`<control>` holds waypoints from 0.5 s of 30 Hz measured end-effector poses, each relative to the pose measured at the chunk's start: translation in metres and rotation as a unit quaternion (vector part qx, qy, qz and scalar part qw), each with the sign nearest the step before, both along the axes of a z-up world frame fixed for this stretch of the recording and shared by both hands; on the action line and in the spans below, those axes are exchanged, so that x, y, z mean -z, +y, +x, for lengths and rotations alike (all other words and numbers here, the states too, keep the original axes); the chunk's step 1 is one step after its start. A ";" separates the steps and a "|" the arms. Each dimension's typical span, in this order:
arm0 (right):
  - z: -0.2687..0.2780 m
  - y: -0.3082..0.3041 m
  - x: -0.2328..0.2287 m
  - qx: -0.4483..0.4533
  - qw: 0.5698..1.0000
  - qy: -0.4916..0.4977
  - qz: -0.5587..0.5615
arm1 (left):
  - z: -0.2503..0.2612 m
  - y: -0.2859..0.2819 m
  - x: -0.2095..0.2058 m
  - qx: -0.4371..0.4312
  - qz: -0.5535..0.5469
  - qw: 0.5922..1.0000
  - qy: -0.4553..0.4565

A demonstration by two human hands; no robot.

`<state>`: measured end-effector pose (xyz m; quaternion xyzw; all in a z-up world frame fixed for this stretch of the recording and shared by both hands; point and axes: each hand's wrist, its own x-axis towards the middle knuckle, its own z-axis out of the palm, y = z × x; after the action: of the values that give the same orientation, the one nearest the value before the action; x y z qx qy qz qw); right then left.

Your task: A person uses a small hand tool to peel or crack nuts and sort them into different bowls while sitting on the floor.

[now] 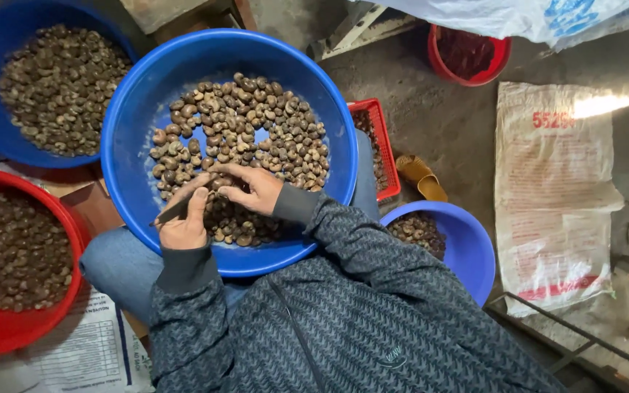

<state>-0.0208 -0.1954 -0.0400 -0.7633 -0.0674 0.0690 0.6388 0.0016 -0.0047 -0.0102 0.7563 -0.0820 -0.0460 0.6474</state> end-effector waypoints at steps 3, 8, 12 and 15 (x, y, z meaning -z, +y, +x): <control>-0.001 0.001 0.006 -0.004 1.000 0.004 -0.011 | 0.000 0.007 0.008 -0.004 -0.010 1.000 0.019; 0.000 0.001 -0.010 0.003 1.000 0.010 0.027 | 0.001 0.006 0.012 0.022 -0.027 0.999 0.015; 0.007 0.001 0.016 -0.016 0.991 0.043 0.125 | -0.001 0.005 0.003 -0.001 -0.065 0.997 0.039; 0.008 0.001 0.035 -0.022 0.974 0.060 0.218 | 0.001 0.008 0.019 0.028 -0.051 0.998 0.009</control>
<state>-0.0126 -0.1949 -0.0755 -0.5985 -0.0592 0.1125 0.7909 0.0028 0.0028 -0.0288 0.7190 -0.0999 -0.0667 0.6846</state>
